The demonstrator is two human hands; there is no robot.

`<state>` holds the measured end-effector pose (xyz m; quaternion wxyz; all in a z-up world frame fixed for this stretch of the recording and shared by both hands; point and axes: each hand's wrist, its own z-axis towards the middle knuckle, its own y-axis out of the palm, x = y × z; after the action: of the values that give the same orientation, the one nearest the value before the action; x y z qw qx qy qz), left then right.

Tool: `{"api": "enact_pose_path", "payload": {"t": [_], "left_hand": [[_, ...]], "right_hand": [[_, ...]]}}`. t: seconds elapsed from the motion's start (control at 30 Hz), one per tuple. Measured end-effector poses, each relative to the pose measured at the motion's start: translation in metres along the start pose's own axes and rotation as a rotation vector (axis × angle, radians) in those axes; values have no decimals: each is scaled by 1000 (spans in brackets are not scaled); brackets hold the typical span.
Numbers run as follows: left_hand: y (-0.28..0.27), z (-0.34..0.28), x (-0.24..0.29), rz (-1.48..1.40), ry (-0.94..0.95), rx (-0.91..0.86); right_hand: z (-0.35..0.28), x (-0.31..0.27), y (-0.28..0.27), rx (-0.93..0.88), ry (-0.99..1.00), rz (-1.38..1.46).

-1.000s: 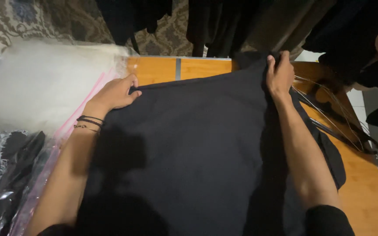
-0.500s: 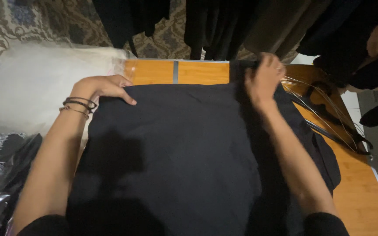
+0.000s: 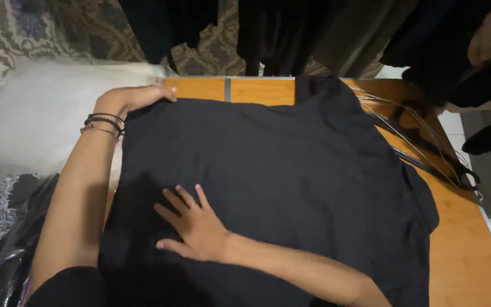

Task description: The person folds a black long-sleeved shirt on a wooden table. They smooth the fabric, fold the sleeves and sides inward, and then fold the shirt into a compact rectangle. Finally, they place the folded shirt into a clear plastic zip-lock bag and seal it.

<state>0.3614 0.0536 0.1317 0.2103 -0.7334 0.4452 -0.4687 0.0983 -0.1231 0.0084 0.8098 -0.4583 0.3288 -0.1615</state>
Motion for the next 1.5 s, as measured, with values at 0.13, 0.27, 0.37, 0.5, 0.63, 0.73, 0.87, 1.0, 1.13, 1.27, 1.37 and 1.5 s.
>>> {"api": "enact_pose_path", "payload": {"t": [0.13,0.27,0.37,0.5,0.63,0.73,0.87,1.0,1.13,1.27,1.37,1.5], "left_hand": [[1,20,-9,123,43,22],[9,45,-21,331,226,43],[18,65,-33,217,166,94],[32,94,-58,252,282,126],[39,80,-52,438,354,275],[37,86,-57,488,460,374],[24,71,-51,107,426,258],[16,69,-59,103,616,273],[2,39,-41,486,497,404],[7,66,-65,640,493,454],[27,72,-73,614,535,520],[56,75,-69,847,650,775]], "right_hand": [[-8,-2,13,-153,-42,-117],[-12,-8,12,-202,-62,-174],[-13,-9,12,-228,-83,-221],[-13,-14,8,-262,-100,-247],[-14,-16,6,-295,-109,-291],[-15,-16,8,-289,-105,-281],[-15,-15,3,-295,-112,-255],[-15,-15,4,-270,-118,-252],[-19,-11,8,-242,-119,-243],[-20,-10,9,-227,-134,-243],[-19,-13,6,-209,-139,-258],[-20,-15,-1,-167,-120,-131]]}}
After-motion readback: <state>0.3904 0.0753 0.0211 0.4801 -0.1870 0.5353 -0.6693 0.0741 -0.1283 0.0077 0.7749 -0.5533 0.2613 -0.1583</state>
